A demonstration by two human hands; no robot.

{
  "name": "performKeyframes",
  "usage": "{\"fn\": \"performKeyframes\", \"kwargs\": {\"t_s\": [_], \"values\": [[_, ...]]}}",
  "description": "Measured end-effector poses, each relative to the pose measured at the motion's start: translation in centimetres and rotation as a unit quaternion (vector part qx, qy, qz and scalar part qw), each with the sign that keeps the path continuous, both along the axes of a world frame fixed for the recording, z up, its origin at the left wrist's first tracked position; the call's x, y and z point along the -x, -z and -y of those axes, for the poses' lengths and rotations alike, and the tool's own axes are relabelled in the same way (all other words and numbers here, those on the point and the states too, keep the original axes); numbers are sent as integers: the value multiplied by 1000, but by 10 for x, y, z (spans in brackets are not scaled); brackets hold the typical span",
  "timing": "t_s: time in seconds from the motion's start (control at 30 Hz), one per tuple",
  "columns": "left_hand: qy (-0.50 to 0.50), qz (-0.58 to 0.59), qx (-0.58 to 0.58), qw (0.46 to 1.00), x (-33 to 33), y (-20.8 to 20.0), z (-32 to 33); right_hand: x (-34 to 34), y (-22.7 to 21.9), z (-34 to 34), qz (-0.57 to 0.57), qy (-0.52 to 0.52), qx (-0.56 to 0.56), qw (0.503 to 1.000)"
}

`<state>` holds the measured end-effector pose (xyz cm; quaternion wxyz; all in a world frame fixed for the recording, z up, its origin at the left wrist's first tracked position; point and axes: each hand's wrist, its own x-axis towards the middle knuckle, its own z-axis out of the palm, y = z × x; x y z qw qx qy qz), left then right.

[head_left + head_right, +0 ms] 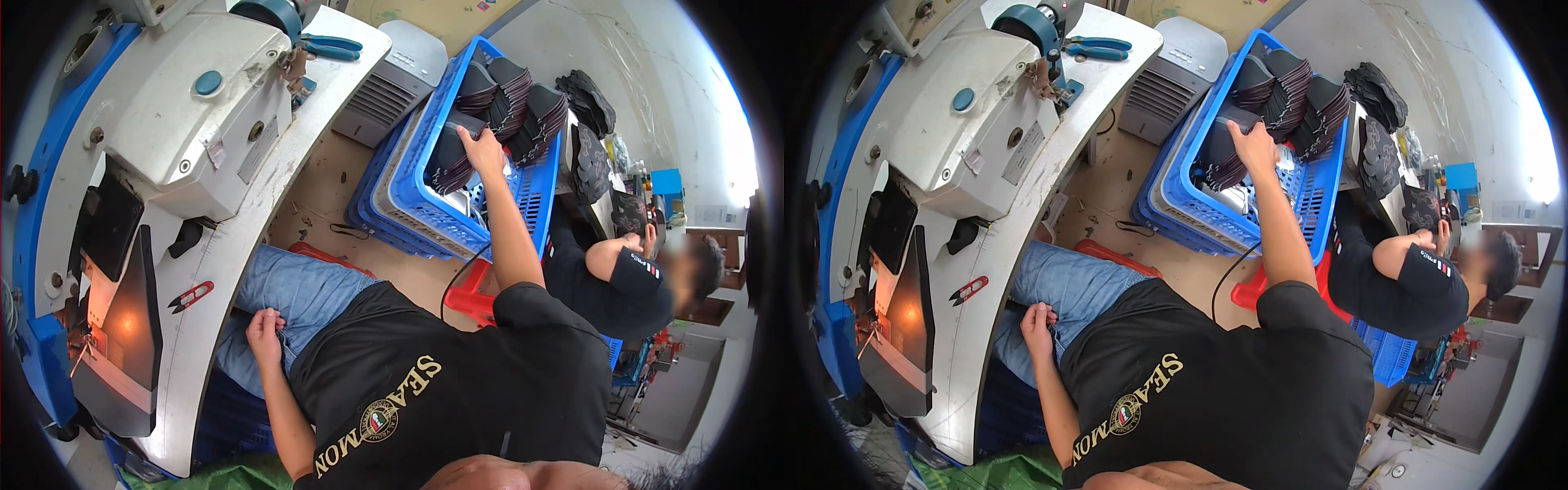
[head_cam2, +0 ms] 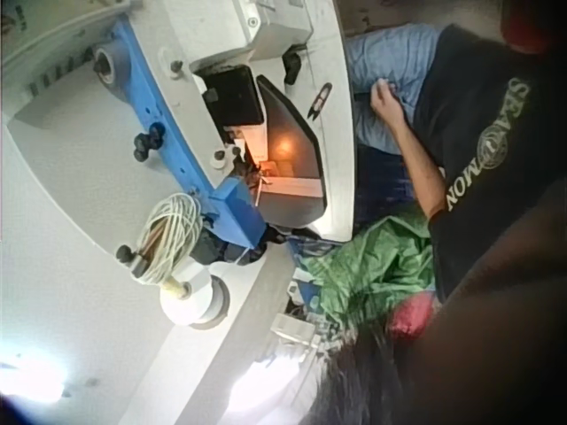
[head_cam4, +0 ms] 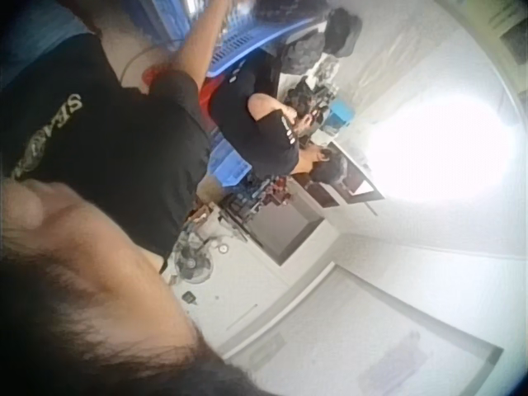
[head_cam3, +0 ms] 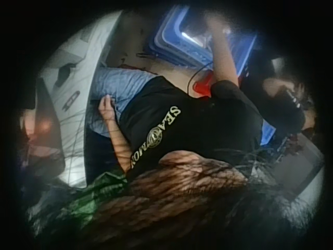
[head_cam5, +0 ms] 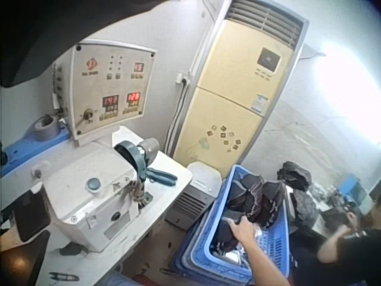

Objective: Stitch shoe components using an industrial sewing machine.

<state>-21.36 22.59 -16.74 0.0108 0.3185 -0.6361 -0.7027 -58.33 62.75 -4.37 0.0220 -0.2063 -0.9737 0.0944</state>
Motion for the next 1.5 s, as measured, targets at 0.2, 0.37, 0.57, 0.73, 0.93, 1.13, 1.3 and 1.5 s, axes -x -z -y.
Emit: {"fn": "performKeyframes", "kwargs": {"t_s": [0.2, 0.37, 0.57, 0.73, 0.93, 1.13, 1.3, 1.5], "values": [[-16, -8, -4, 1000, -3, 0, -1, -2, 3, 7, -76, -13, 23, 997], [-15, -10, 1, 1000, -5, 0, 1, 10, 12, -8, -104, -5, 69, 992], [-21, -7, -1, 1000, -5, 1, 1, 18, 35, -13, -245, 50, 339, 907], [-4, -6, -11, 1000, -5, -3, -1, 26, 42, -32, -166, 15, 406, 898], [2, -2, -18, 1000, -5, 2, -2, 51, 59, -67, -104, -9, 342, 934], [-4, -25, -16, 1000, -5, -3, -3, 71, 72, -84, -86, -20, 387, 918], [-7, -3, 5, 1000, -4, -7, -1, 78, 69, -90, -90, -33, 367, 925], [-3, -32, 8, 999, -6, -10, 0, 70, 70, -89, -123, -17, 116, 986]]}}
